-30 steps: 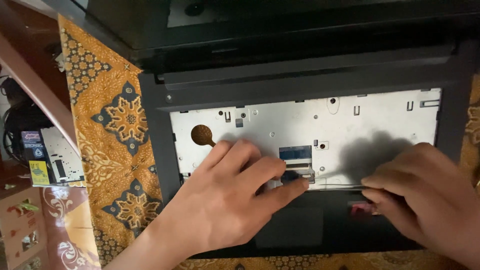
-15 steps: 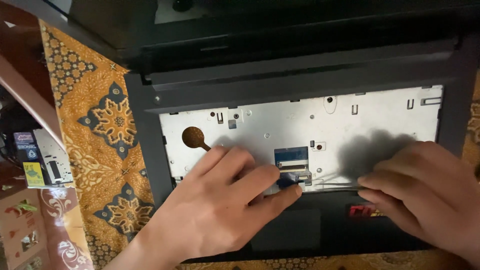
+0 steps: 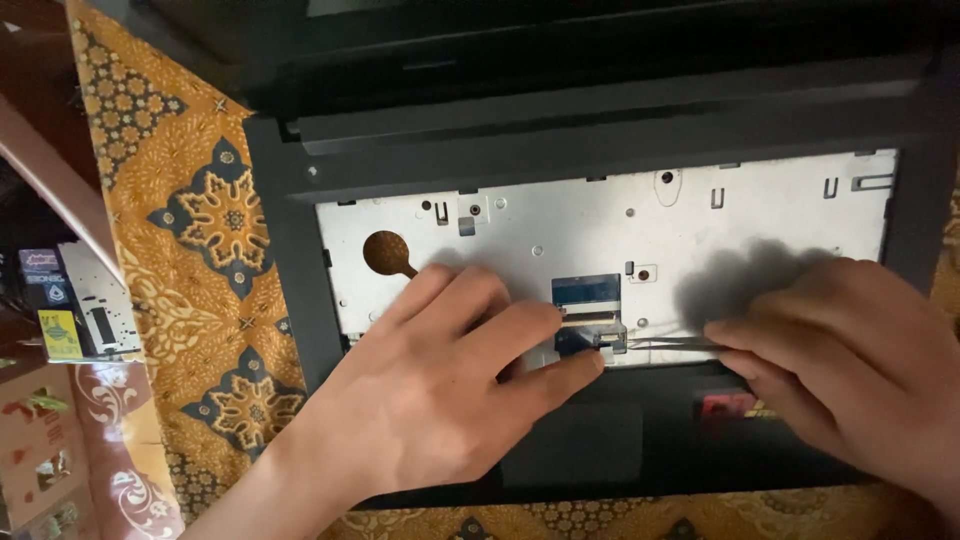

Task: Detaching a laptop keyboard by prying it from the top case and carefully disconnecting the ribbon cable from the motherboard using precision tools.

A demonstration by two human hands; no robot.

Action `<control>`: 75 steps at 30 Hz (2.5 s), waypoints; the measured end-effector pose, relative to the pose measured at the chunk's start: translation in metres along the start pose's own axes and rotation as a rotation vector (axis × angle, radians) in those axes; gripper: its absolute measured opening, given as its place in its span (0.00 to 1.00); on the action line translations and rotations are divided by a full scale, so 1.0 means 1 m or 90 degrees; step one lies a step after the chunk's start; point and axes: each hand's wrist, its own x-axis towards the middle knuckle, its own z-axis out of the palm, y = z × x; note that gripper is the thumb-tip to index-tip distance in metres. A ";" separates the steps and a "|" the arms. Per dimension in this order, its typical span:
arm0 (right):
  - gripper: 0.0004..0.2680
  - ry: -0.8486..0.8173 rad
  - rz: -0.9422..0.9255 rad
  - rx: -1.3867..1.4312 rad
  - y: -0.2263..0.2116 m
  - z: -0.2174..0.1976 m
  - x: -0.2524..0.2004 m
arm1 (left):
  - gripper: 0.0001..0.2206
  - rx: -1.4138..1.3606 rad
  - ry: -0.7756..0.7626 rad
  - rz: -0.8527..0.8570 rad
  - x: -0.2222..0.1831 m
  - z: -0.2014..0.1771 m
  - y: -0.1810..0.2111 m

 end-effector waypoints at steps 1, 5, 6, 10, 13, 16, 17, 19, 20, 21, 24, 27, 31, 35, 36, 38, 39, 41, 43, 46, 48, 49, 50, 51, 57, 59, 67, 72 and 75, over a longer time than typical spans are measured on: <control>0.12 0.004 0.003 0.003 0.000 0.000 0.001 | 0.06 0.002 -0.004 0.004 0.000 0.000 0.000; 0.09 0.028 -0.002 0.022 -0.002 0.001 0.005 | 0.06 -0.002 -0.006 0.006 -0.002 0.001 -0.001; 0.09 0.028 -0.003 0.021 -0.002 0.001 0.004 | 0.06 -0.001 -0.005 0.006 -0.002 0.002 0.000; 0.09 0.034 0.021 0.021 -0.002 0.002 0.005 | 0.08 0.007 -0.001 0.005 -0.002 0.001 0.000; 0.09 0.034 0.038 0.026 -0.001 0.003 0.002 | 0.08 0.012 0.000 0.006 -0.002 0.001 0.001; 0.09 0.028 0.055 0.027 0.002 0.007 -0.004 | 0.08 0.024 0.017 0.016 -0.002 0.001 0.001; 0.09 0.021 0.063 0.026 0.004 0.008 -0.006 | 0.09 0.031 0.031 0.021 -0.002 0.001 0.001; 0.09 0.023 0.063 0.028 0.008 0.012 -0.009 | 0.08 0.042 0.020 0.021 -0.004 0.003 0.000; 0.09 0.023 0.063 0.032 0.010 0.014 -0.010 | 0.09 0.051 0.009 0.020 -0.005 0.004 0.000; 0.09 0.025 0.062 0.031 0.011 0.014 -0.011 | 0.09 0.053 0.010 0.021 -0.005 0.003 0.000; 0.10 0.014 0.063 0.012 0.012 0.014 -0.011 | 0.10 0.060 0.001 0.026 -0.005 0.004 0.000; 0.11 0.011 0.059 0.012 0.011 0.013 -0.010 | 0.12 0.085 0.032 0.031 -0.007 0.005 -0.001; 0.11 0.017 0.069 -0.020 0.012 0.014 -0.009 | 0.16 0.122 0.065 -0.010 -0.012 0.003 -0.011; 0.12 0.000 0.104 -0.036 0.015 0.019 -0.013 | 0.15 0.209 0.157 -0.051 -0.019 -0.020 -0.034; 0.12 0.003 0.099 -0.037 0.017 0.020 -0.016 | 0.15 0.215 0.158 -0.051 -0.023 -0.028 -0.038; 0.15 -0.028 0.140 -0.101 0.022 0.024 -0.017 | 0.18 0.233 0.219 -0.098 -0.032 -0.047 -0.046; 0.15 -0.023 0.130 -0.099 0.019 0.020 -0.008 | 0.18 0.242 0.221 -0.102 -0.037 -0.052 -0.048; 0.15 -0.324 0.370 -0.216 0.013 0.011 0.009 | 0.19 0.263 0.256 -0.148 -0.046 -0.062 -0.053; 0.16 -0.316 0.368 -0.201 0.020 0.014 0.008 | 0.18 0.264 0.265 -0.140 -0.047 -0.069 -0.054; 0.19 -0.245 0.387 -0.187 0.032 0.025 -0.005 | 0.17 0.251 0.285 -0.132 -0.048 -0.071 -0.056; 0.17 -0.177 0.402 -0.186 0.039 0.031 -0.013 | 0.18 0.244 0.297 -0.134 -0.049 -0.070 -0.057; 0.17 -0.114 0.354 -0.157 0.041 0.032 -0.016 | 0.17 0.239 0.287 -0.137 -0.049 -0.069 -0.057; 0.18 -0.050 0.307 -0.127 0.043 0.033 -0.019 | 0.16 0.233 0.277 -0.141 -0.050 -0.068 -0.058; 0.18 -0.050 0.302 -0.129 0.043 0.034 -0.022 | 0.16 0.237 0.280 -0.143 -0.050 -0.068 -0.058; 0.11 0.064 0.255 -0.047 0.053 0.045 -0.037 | 0.19 0.195 0.225 -0.157 -0.052 -0.067 -0.060; 0.12 0.015 0.276 -0.098 0.059 0.049 -0.038 | 0.18 0.175 0.223 -0.119 -0.051 -0.068 -0.060; 0.13 0.051 0.256 -0.039 0.049 0.044 -0.032 | 0.17 0.126 0.175 -0.075 -0.055 -0.071 -0.056; 0.12 0.122 0.409 0.076 0.102 0.117 -0.102 | 0.20 0.002 0.030 -0.125 -0.061 -0.078 -0.044; 0.09 0.154 0.547 0.144 0.145 0.162 -0.147 | 0.22 -0.002 -0.018 -0.154 -0.060 -0.081 -0.039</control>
